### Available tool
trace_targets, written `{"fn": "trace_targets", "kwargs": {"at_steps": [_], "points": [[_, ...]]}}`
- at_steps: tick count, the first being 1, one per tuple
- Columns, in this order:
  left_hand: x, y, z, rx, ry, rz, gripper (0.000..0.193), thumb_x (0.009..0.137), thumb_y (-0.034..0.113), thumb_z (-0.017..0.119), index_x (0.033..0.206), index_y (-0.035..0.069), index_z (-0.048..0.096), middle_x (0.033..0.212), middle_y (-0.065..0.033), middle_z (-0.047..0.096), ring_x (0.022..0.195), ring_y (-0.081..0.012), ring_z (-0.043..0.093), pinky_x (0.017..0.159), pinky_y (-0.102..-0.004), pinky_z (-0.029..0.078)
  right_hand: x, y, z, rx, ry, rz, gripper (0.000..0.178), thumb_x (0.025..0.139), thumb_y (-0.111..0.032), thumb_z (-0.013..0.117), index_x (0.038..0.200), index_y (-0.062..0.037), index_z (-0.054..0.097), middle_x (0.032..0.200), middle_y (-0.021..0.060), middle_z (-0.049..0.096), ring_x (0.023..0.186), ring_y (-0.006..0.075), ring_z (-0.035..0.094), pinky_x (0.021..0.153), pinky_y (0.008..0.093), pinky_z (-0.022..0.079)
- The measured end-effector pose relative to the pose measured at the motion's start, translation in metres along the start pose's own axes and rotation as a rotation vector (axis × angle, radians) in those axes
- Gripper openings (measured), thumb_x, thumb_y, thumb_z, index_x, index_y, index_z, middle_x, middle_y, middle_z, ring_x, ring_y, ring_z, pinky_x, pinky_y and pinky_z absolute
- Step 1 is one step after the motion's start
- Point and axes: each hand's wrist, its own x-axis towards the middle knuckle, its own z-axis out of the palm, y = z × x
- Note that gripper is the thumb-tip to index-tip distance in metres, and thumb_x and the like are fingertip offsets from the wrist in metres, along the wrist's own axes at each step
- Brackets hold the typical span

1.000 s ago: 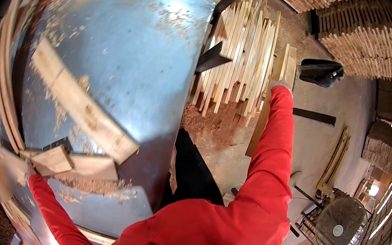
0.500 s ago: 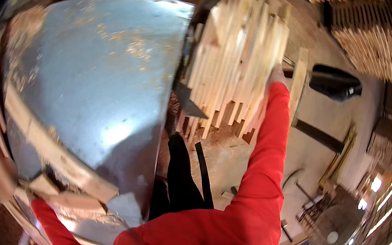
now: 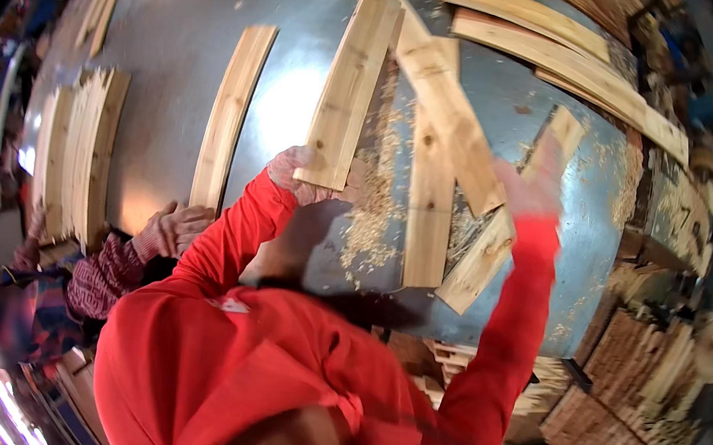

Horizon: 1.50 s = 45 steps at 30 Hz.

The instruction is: The person sorts wooden planks on a metal workbench in a workshop. They pick up individual planks from a pile, inspect them, and place them into a neat stack on the left side of the table. The process is repetitive, involving handling the wood by hand and organizing it into a growing pile.

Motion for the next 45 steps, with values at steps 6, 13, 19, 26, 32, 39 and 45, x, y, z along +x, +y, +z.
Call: {"fn": "trace_targets", "kwargs": {"at_steps": [6,13,19,26,32,39,45], "points": [[-0.073,-0.013,-0.038,-0.071,0.165,0.042,0.080,0.068,0.026,0.083,0.133,-0.004,0.047,0.125,-0.0205,0.059,0.113,-0.0355,0.060,0.097,-0.0482,0.050,0.048,-0.062,0.089,-0.495,-0.634,0.269,0.110,0.072,-0.053,0.073,0.151,-0.0087,0.011,0.144,0.0282,0.037,0.133,0.0428,0.040,0.109,0.0452,0.036],[-0.057,-0.023,-0.064,0.651,0.304,0.132,0.048,0.081,0.021,0.073,0.121,0.001,0.057,0.110,-0.0092,0.063,0.098,-0.0244,0.062,0.088,-0.0376,0.051,-0.029,-0.214,0.159,-0.072,-0.715,0.197,0.072,0.083,-0.048,0.065,0.133,-0.0024,0.041,0.117,0.0253,0.057,0.103,0.0406,0.061,0.086,0.0502,0.052],[-0.095,0.015,-0.085,0.058,0.549,-0.033,0.028,0.082,0.011,0.072,0.106,-0.003,0.065,0.095,-0.0103,0.068,0.082,-0.0202,0.067,0.077,-0.0334,0.056,-0.058,-0.123,0.176,-0.646,-0.236,0.388,0.104,0.079,-0.066,0.061,0.151,-0.0046,0.017,0.147,0.0316,0.032,0.139,0.0429,0.031,0.115,0.0493,0.023],[-0.238,0.122,-0.083,1.672,1.172,-0.521,0.063,0.075,0.031,0.072,0.126,-0.001,0.054,0.118,-0.0256,0.062,0.109,-0.0382,0.061,0.095,-0.0426,0.049,-0.080,-0.133,0.140,-0.385,-0.404,0.598,0.114,0.061,-0.050,0.082,0.147,-0.0087,0.020,0.130,0.0234,0.048,0.118,0.0410,0.051,0.098,0.0511,0.044],[-0.236,0.110,-0.064,1.802,1.222,0.330,0.072,0.079,0.025,0.075,0.136,-0.002,0.043,0.135,-0.0268,0.050,0.125,-0.0385,0.051,0.101,-0.0442,0.044,-0.112,-0.141,0.077,-0.532,-0.037,-0.229,0.082,0.057,-0.034,0.079,0.131,-0.0146,0.050,0.116,0.0103,0.054,0.102,0.0303,0.056,0.088,0.0456,0.047],[-0.117,0.190,0.115,2.097,0.468,-0.003,0.076,0.078,0.042,0.075,0.134,-0.001,0.047,0.121,-0.0194,0.059,0.107,-0.0305,0.061,0.094,-0.0390,0.048,0.045,-0.205,0.045,-0.251,0.113,-1.287,0.053,0.065,-0.025,0.070,0.117,-0.0146,0.066,0.115,0.0085,0.058,0.105,0.0293,0.056,0.096,0.0470,0.047],[-0.183,0.193,0.054,1.595,1.056,-0.121,0.046,0.081,0.036,0.074,0.115,0.007,0.066,0.091,-0.0137,0.072,0.082,-0.0261,0.070,0.078,-0.0356,0.054,0.218,-0.195,0.109,-0.474,0.078,-0.858,0.111,0.059,-0.057,0.080,0.147,-0.0106,0.033,0.145,0.0213,0.040,0.136,0.0394,0.036,0.115,0.0567,0.017]]}}
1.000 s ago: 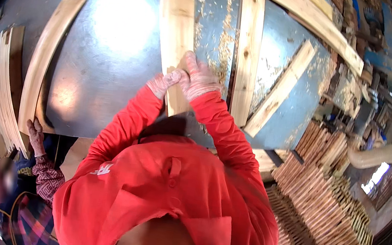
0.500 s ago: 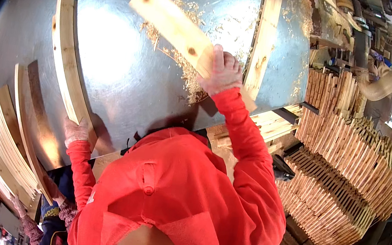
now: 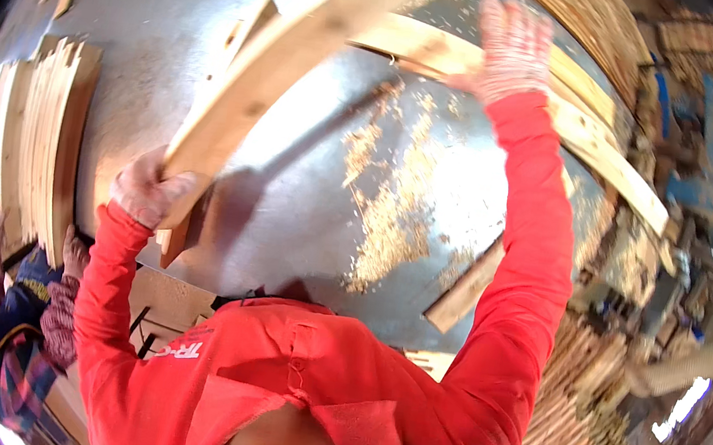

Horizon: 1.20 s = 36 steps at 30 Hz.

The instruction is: The person sorts wooden planks on a metal workbench in a workshop. They pick up individual planks from a pile, inspect them, and place them into a neat stack on the left side of the table. The process is repetitive, involving handling the wood by hand and organizing it into a growing pile.

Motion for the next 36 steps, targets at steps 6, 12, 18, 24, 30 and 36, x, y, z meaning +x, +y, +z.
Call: {"fn": "trace_targets", "kwargs": {"at_steps": [6,12,18,24,30,36], "points": [[0.017,-0.143,-0.017,0.280,0.395,-0.569,0.048,0.085,0.043,0.068,0.117,0.008,0.061,0.104,-0.0206,0.068,0.100,-0.0388,0.064,0.083,-0.0451,0.049,-0.018,0.042,0.075,-0.027,-1.017,0.333,0.131,0.056,-0.030,0.091,0.155,-0.0148,0.006,0.149,0.0198,0.036,0.138,0.0384,0.035,0.114,0.0451,0.031],[0.029,-0.293,0.016,-0.009,0.464,-0.453,0.052,0.079,0.043,0.073,0.116,0.008,0.064,0.094,-0.0181,0.069,0.089,-0.0289,0.067,0.079,-0.0397,0.049,-0.028,0.008,0.067,-0.132,-0.905,0.243,0.125,0.062,-0.047,0.085,0.155,-0.0171,0.007,0.144,0.0203,0.042,0.131,0.0381,0.042,0.109,0.0462,0.035],[0.038,-0.230,-0.037,-0.016,0.235,-0.351,0.047,0.077,0.044,0.074,0.106,0.008,0.070,0.081,-0.0126,0.068,0.074,-0.0226,0.063,0.072,-0.0387,0.048,-0.034,0.038,-0.017,-0.411,-0.114,-0.069,0.065,0.070,-0.036,0.077,0.125,-0.0063,0.058,0.097,0.0124,0.067,0.089,0.0308,0.065,0.085,0.0433,0.051],[0.063,-0.289,-0.067,-0.137,0.137,-0.361,0.042,0.085,0.045,0.065,0.105,0.008,0.067,0.089,-0.0103,0.067,0.085,-0.0230,0.061,0.080,-0.0365,0.047,0.140,-0.080,-0.096,-0.081,0.383,-0.824,0.052,0.069,-0.026,0.078,0.116,-0.0104,0.062,0.097,0.0088,0.061,0.087,0.0273,0.062,0.096,0.0512,0.048],[0.083,-0.316,-0.072,-0.099,0.153,-0.222,0.048,0.091,0.049,0.055,0.108,0.005,0.064,0.100,-0.0153,0.066,0.099,-0.0278,0.061,0.087,-0.0391,0.046,0.262,-0.331,-0.002,0.297,0.122,-1.143,0.050,0.086,-0.030,0.055,0.133,-0.0140,0.052,0.107,0.0161,0.063,0.105,0.0343,0.059,0.105,0.0547,0.038],[0.059,-0.268,-0.072,-0.043,0.114,0.014,0.043,0.079,0.033,0.070,0.110,0.003,0.066,0.086,-0.0173,0.067,0.080,-0.0248,0.064,0.077,-0.0370,0.050,0.247,-0.429,0.146,0.106,0.050,-0.843,0.028,0.084,-0.023,0.053,0.108,-0.0207,0.067,0.109,0.0103,0.067,0.103,0.0339,0.061,0.100,0.0608,0.038]]}}
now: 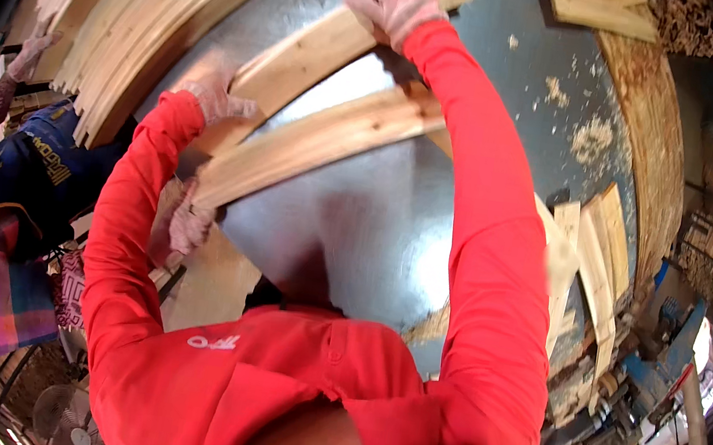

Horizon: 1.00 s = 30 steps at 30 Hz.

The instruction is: The person sorts wooden planks on a metal workbench in a workshop. They pick up individual planks from a pile, inspect them, and place them into a neat stack on the left side of the table. The process is repetitive, involving handling the wood by hand and organizing it into a growing pile.

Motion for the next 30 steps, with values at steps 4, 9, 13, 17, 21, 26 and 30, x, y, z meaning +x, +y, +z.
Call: {"fn": "trace_targets", "kwargs": {"at_steps": [4,9,13,17,21,26,30], "points": [[-0.026,0.009,0.017,-0.083,-0.008,-0.392,0.052,0.073,0.029,0.077,0.117,0.006,0.064,0.096,-0.0178,0.068,0.087,-0.0293,0.065,0.081,-0.0388,0.050,-0.024,0.033,-0.127,0.415,-0.174,0.358,0.047,0.069,-0.037,0.071,0.104,-0.0054,0.070,0.103,0.0189,0.069,0.106,0.0335,0.064,0.103,0.0408,0.042],[-0.035,-0.020,-0.001,0.346,0.143,-0.379,0.066,0.079,0.036,0.072,0.136,0.012,0.048,0.115,-0.0236,0.065,0.109,-0.0398,0.062,0.092,-0.0441,0.049,-0.256,0.032,-0.088,0.575,-0.886,0.668,0.111,0.058,-0.042,0.086,0.147,-0.0061,0.031,0.144,0.0215,0.042,0.133,0.0352,0.043,0.107,0.0414,0.038],[-0.005,-0.044,0.011,0.416,0.085,-0.382,0.065,0.080,0.039,0.069,0.136,0.012,0.048,0.115,-0.0216,0.065,0.108,-0.0391,0.062,0.092,-0.0452,0.048,-0.383,-0.059,-0.105,0.337,-0.919,0.665,0.121,0.065,-0.062,0.076,0.155,-0.0176,0.008,0.142,0.0199,0.041,0.124,0.0400,0.047,0.108,0.0486,0.034],[0.001,-0.005,0.021,0.463,0.094,-0.384,0.060,0.081,0.038,0.068,0.133,0.012,0.050,0.114,-0.0192,0.066,0.106,-0.0388,0.063,0.091,-0.0462,0.049,-0.397,-0.086,-0.155,0.563,-0.911,1.069,0.113,0.070,-0.058,0.074,0.155,-0.0210,0.010,0.139,0.0235,0.043,0.125,0.0419,0.046,0.108,0.0461,0.036],[0.019,-0.110,0.017,0.135,0.075,-0.239,0.054,0.081,0.030,0.071,0.127,0.007,0.054,0.110,-0.0198,0.068,0.101,-0.0333,0.067,0.087,-0.0408,0.051,-0.422,-0.047,-0.189,0.566,-0.659,1.466,0.110,0.072,-0.053,0.074,0.155,-0.0193,0.010,0.139,0.0308,0.041,0.128,0.0434,0.045,0.104,0.0467,0.040],[0.041,0.004,0.038,0.270,0.061,-0.190,0.049,0.080,0.027,0.074,0.120,0.003,0.059,0.108,-0.0213,0.069,0.100,-0.0311,0.067,0.086,-0.0381,0.051,-0.584,-0.026,-0.157,0.151,-0.948,1.430,0.119,0.068,-0.048,0.080,0.155,-0.0190,0.005,0.143,0.0216,0.042,0.132,0.0393,0.043,0.105,0.0481,0.041],[0.041,0.034,0.043,0.213,0.052,-0.224,0.057,0.076,0.035,0.076,0.121,0.004,0.060,0.106,-0.0172,0.070,0.098,-0.0281,0.067,0.088,-0.0380,0.050,-0.527,-0.009,-0.169,0.370,-1.122,1.492,0.126,0.065,-0.039,0.085,0.155,-0.0181,0.000,0.150,0.0225,0.036,0.132,0.0389,0.044,0.109,0.0459,0.038]]}}
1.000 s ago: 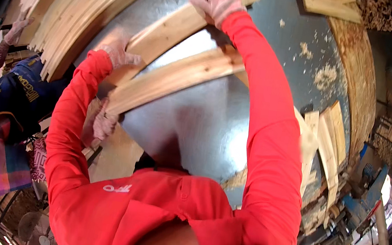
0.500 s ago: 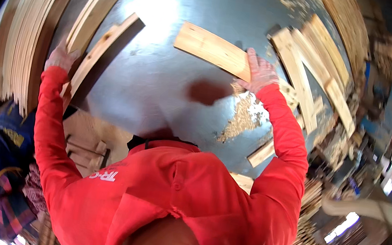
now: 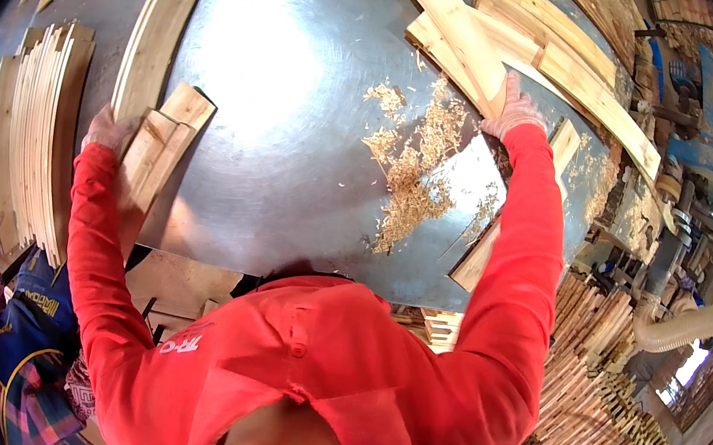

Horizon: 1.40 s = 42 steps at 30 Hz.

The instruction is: The person sorts wooden planks on a metal workbench in a workshop. They pick up individual planks from a pile, inspect them, and place them into a neat stack on the left side of the table. The process is repetitive, involving handling the wood by hand and organizing it into a growing pile.

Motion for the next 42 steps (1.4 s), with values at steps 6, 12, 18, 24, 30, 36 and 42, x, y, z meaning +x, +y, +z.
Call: {"fn": "trace_targets", "kwargs": {"at_steps": [6,12,18,24,30,36,42], "points": [[-0.017,0.100,0.032,-0.068,-0.029,0.010,0.057,0.079,0.041,0.075,0.118,0.000,0.061,0.100,-0.0163,0.070,0.091,-0.0255,0.066,0.083,-0.0375,0.050,-0.028,-0.082,-0.029,1.187,-0.254,-0.616,0.096,0.076,-0.039,0.076,0.151,-0.0072,0.027,0.140,0.0246,0.048,0.126,0.0291,0.051,0.107,0.0341,0.039],[-0.056,0.167,0.116,-0.204,0.042,0.166,0.073,0.085,0.056,0.061,0.129,-0.002,0.051,0.111,-0.0254,0.065,0.105,-0.0372,0.063,0.091,-0.0412,0.047,0.003,-0.316,-0.035,1.341,-0.110,-0.201,0.090,0.075,-0.041,0.074,0.142,0.0036,0.033,0.122,0.0222,0.058,0.108,0.0289,0.060,0.090,0.0396,0.050],[-0.079,0.187,0.118,-0.315,-0.056,0.088,0.079,0.077,0.036,0.073,0.138,-0.003,0.041,0.120,-0.0251,0.062,0.113,-0.0374,0.060,0.094,-0.0430,0.047,-0.018,-0.181,-0.027,1.006,-0.030,-0.419,0.105,0.070,-0.053,0.067,0.151,-0.0018,0.024,0.125,0.0251,0.058,0.112,0.0377,0.058,0.095,0.0370,0.047],[-0.095,0.086,0.087,-0.009,0.137,0.040,0.067,0.080,0.039,0.072,0.130,0.004,0.046,0.112,-0.0218,0.066,0.105,-0.0361,0.064,0.086,-0.0436,0.050,-0.090,0.051,0.007,0.485,0.237,0.278,0.092,0.073,-0.034,0.074,0.147,-0.0110,0.024,0.115,0.0273,0.060,0.104,0.0439,0.062,0.091,0.0489,0.051],[-0.121,-0.035,0.057,0.423,0.046,-0.313,0.069,0.081,0.042,0.070,0.131,0.005,0.040,0.120,-0.0210,0.063,0.107,-0.0364,0.063,0.088,-0.0459,0.050,-0.156,0.089,0.202,0.456,0.186,0.657,0.110,0.072,-0.046,0.081,0.151,-0.0110,0.013,0.136,0.0287,0.043,0.126,0.0402,0.046,0.103,0.0463,0.041],[-0.073,0.208,0.046,0.130,0.319,0.700,0.069,0.087,0.039,0.067,0.140,0.002,0.043,0.136,-0.0235,0.051,0.123,-0.0370,0.052,0.104,-0.0412,0.042,-0.169,0.101,0.225,0.719,0.229,0.656,0.110,0.067,-0.036,0.084,0.151,-0.0149,0.016,0.144,0.0245,0.037,0.131,0.0416,0.040,0.106,0.0473,0.039],[-0.037,0.561,0.171,0.338,0.397,1.256,0.090,0.072,0.049,0.078,0.140,0.005,0.040,0.140,-0.0199,0.048,0.127,-0.0357,0.047,0.108,-0.0453,0.035,-0.204,0.096,0.243,0.626,0.290,0.394,0.108,0.065,-0.030,0.083,0.151,-0.0169,0.020,0.135,0.0253,0.044,0.120,0.0450,0.048,0.098,0.0511,0.043]]}}
